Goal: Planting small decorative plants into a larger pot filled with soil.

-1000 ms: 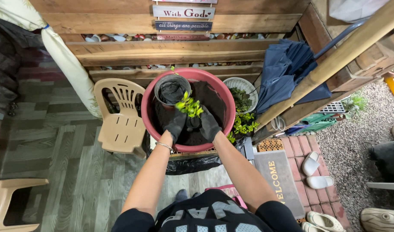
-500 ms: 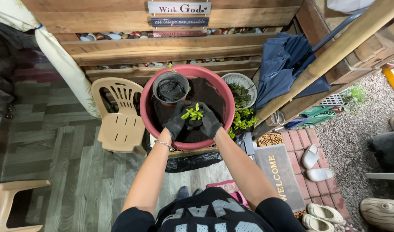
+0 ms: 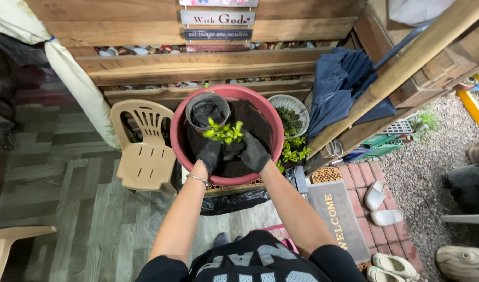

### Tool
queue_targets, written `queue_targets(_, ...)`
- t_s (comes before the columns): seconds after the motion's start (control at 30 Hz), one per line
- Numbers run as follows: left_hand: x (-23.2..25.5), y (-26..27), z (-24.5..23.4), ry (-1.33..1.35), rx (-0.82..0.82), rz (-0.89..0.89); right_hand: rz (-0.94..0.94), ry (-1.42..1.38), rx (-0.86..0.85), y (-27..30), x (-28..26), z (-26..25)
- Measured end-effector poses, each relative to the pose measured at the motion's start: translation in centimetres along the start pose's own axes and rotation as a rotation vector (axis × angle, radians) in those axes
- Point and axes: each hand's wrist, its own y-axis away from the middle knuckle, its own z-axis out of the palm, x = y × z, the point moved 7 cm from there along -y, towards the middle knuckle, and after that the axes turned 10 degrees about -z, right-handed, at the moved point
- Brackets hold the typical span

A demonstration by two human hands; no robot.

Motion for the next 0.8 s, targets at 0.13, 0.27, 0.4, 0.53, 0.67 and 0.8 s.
queue_targets(0.13,0.4,2.0,-0.5,0.199,0.007,-0.276,0.001,0.098,-0.019,2.4,-2.5,7.8)
queue_targets(0.27,4.3,3.0,-0.3,0.259,-0.014,-0.012,-0.183,0.524,-0.195,1.5,-2.5,7.7)
queue_targets(0.4,4.9,2.7,-0.3,0.117,0.011,0.33,-0.039,0.458,0.073,0.8,-0.9,4.2)
queue_targets(0.53,7.0,6.5,0.3,0.49,-0.111,-0.271,-0.081,0.396,0.117,0.3,0.4,1.5)
queue_targets(0.67,6.8,5.1,-0.8,0.473,-0.058,-0.068,-0.124,0.541,0.108,-0.4,-0.3,1.4)
queue_targets(0.8,10.2,7.9,-0.3,0.887,-0.117,-0.362,-0.153,0.303,0.015,1.6,-4.2,9.9)
